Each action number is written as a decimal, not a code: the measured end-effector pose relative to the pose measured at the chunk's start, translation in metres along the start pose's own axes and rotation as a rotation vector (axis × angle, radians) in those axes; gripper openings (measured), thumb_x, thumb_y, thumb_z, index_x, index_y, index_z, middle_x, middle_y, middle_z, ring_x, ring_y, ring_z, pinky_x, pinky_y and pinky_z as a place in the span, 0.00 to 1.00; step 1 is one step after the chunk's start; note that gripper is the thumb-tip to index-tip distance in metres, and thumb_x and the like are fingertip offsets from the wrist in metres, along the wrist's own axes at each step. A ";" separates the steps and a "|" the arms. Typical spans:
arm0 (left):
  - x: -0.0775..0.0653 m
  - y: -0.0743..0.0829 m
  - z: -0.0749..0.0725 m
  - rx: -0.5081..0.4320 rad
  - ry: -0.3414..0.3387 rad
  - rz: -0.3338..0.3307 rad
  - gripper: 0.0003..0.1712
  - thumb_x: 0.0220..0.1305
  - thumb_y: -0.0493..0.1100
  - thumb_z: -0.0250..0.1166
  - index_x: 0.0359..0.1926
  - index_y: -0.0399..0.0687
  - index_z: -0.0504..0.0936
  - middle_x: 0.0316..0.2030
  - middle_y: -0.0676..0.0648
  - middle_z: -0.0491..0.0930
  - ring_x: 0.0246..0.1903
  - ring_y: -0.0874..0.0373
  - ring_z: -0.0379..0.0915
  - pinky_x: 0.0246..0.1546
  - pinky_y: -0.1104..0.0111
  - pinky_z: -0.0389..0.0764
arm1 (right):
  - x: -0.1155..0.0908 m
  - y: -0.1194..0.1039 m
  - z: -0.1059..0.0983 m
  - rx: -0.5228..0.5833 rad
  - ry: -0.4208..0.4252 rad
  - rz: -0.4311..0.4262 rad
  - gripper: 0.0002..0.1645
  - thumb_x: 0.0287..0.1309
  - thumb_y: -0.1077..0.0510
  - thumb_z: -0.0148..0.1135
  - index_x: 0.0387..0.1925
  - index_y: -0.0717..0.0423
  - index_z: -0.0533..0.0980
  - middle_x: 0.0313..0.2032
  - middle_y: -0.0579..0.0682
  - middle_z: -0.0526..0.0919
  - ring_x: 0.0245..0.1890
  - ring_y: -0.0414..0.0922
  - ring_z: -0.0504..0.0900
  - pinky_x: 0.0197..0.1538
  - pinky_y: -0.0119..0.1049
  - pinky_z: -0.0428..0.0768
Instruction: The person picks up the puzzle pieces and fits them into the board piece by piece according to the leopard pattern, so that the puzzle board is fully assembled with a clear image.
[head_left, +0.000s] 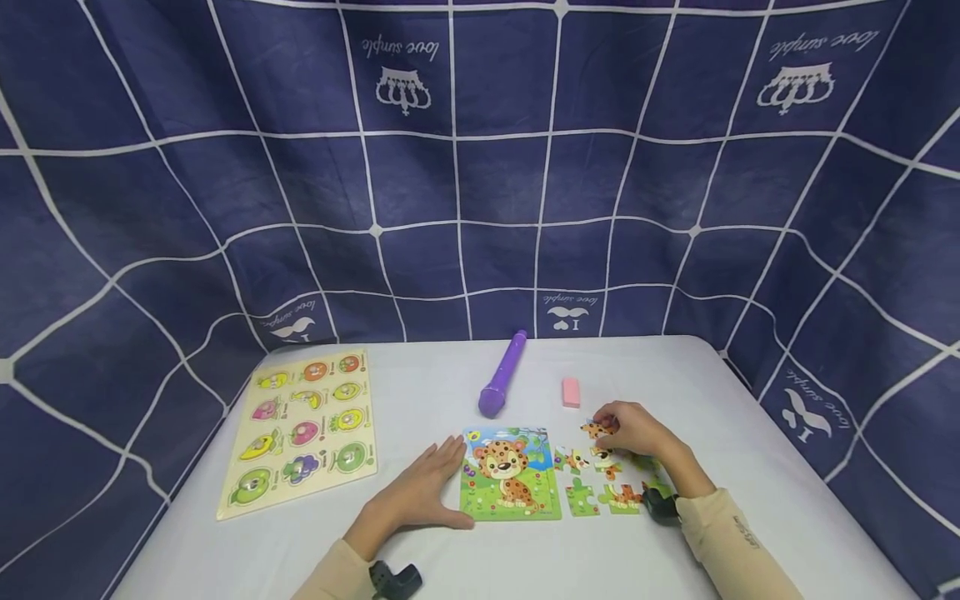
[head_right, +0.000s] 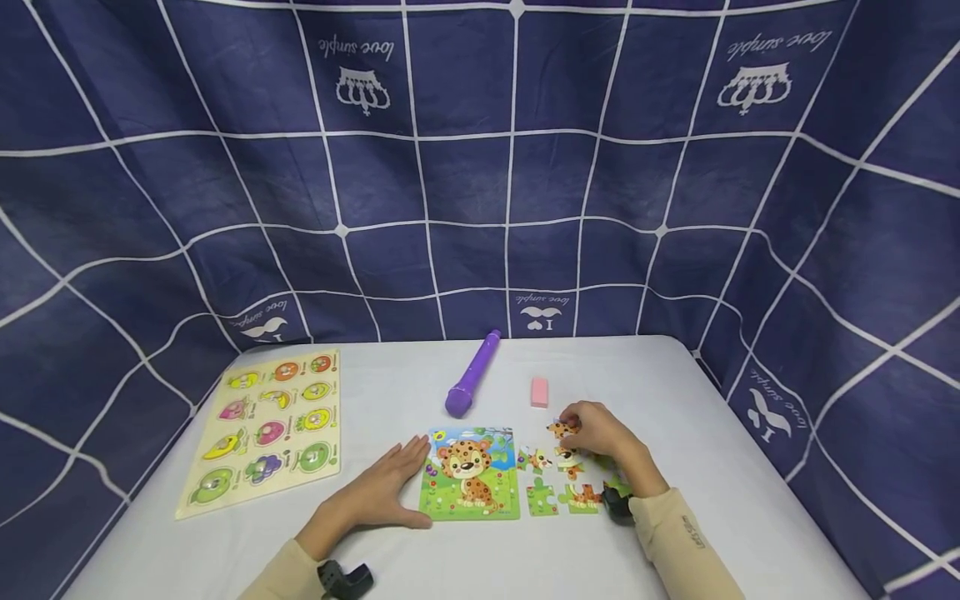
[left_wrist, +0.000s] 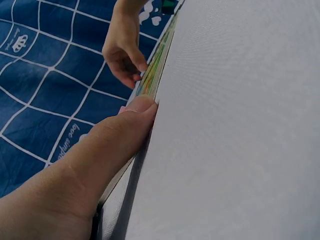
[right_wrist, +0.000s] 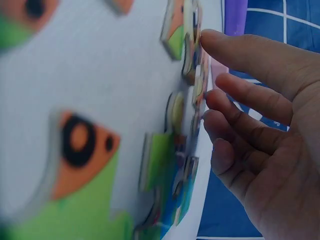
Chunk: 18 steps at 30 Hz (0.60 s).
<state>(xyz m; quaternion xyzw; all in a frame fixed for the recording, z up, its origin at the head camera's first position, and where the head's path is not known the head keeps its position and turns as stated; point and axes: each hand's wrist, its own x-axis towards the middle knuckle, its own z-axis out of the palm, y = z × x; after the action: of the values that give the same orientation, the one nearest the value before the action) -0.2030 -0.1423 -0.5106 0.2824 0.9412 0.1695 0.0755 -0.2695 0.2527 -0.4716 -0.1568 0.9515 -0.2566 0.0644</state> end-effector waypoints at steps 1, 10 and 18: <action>0.000 0.000 0.000 -0.008 0.001 0.001 0.74 0.38 0.85 0.61 0.75 0.42 0.52 0.77 0.46 0.47 0.77 0.51 0.42 0.77 0.54 0.47 | 0.000 0.001 -0.001 0.001 0.000 0.004 0.23 0.46 0.54 0.76 0.44 0.61 0.81 0.34 0.48 0.81 0.33 0.41 0.74 0.37 0.33 0.75; 0.002 -0.002 0.001 -0.030 -0.010 0.002 0.73 0.40 0.81 0.64 0.75 0.40 0.52 0.77 0.44 0.48 0.77 0.49 0.42 0.77 0.52 0.48 | -0.001 0.010 -0.006 0.003 0.005 0.023 0.22 0.48 0.57 0.74 0.45 0.64 0.80 0.34 0.49 0.80 0.32 0.41 0.73 0.36 0.33 0.75; 0.002 -0.001 0.000 -0.038 -0.009 0.003 0.73 0.40 0.81 0.65 0.75 0.40 0.51 0.77 0.44 0.48 0.77 0.49 0.43 0.76 0.51 0.48 | 0.001 0.014 -0.010 -0.024 -0.022 0.039 0.24 0.47 0.56 0.75 0.45 0.65 0.80 0.33 0.47 0.80 0.32 0.41 0.73 0.37 0.34 0.75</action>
<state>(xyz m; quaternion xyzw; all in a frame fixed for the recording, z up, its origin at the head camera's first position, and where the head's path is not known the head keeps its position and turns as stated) -0.2047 -0.1418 -0.5109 0.2831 0.9370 0.1862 0.0847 -0.2766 0.2687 -0.4702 -0.1416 0.9567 -0.2421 0.0781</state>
